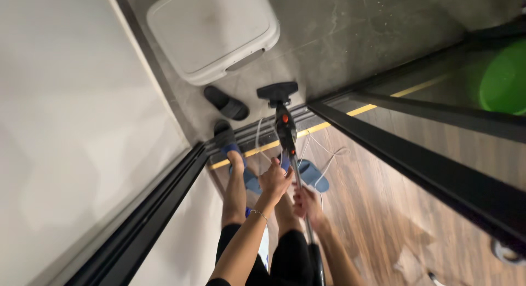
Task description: The person removes a rubber mat from the balcony floor, then uses a corded stick vacuum to clean the tiled balcony area. The person moves the vacuum back and forth across the floor, covering the space near the washing machine and sliding door.
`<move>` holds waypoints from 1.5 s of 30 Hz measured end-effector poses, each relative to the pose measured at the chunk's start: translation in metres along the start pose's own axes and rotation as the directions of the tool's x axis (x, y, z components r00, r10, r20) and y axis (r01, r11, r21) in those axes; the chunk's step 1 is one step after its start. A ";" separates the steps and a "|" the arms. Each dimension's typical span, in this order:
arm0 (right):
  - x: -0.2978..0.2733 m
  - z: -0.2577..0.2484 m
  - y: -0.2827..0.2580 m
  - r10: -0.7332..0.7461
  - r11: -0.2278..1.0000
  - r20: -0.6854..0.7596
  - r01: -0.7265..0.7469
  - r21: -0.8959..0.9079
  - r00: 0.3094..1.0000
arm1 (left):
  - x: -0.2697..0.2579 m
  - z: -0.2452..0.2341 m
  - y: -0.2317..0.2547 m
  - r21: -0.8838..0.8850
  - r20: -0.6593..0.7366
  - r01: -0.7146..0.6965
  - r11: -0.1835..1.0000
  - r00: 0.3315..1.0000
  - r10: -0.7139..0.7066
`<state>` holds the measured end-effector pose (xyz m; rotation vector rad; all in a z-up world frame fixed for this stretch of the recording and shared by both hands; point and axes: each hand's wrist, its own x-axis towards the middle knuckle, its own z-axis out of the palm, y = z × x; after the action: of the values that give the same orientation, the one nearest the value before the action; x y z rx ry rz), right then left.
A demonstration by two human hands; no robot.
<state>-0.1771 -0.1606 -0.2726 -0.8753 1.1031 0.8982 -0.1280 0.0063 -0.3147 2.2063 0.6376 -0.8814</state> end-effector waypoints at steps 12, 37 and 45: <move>0.004 0.007 0.052 0.051 0.993 -0.093 -0.060 -0.102 0.994 | 0.183 0.104 -0.048 0.181 0.171 -0.058 0.982 0.985 0.027; 0.044 0.064 -0.015 0.036 0.809 0.106 -0.091 0.581 0.994 | 0.072 0.007 -0.067 -0.677 -0.055 -0.084 0.731 0.996 0.063; 0.051 0.071 -0.068 0.004 0.859 0.168 -0.089 0.504 0.986 | 0.012 -0.068 -0.046 -0.806 0.058 0.056 0.590 0.998 -0.015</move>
<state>-0.0799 -0.1137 -0.2971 -0.3284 1.1489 0.6510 -0.1221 0.0881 -0.3046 1.3245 0.8531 -0.4851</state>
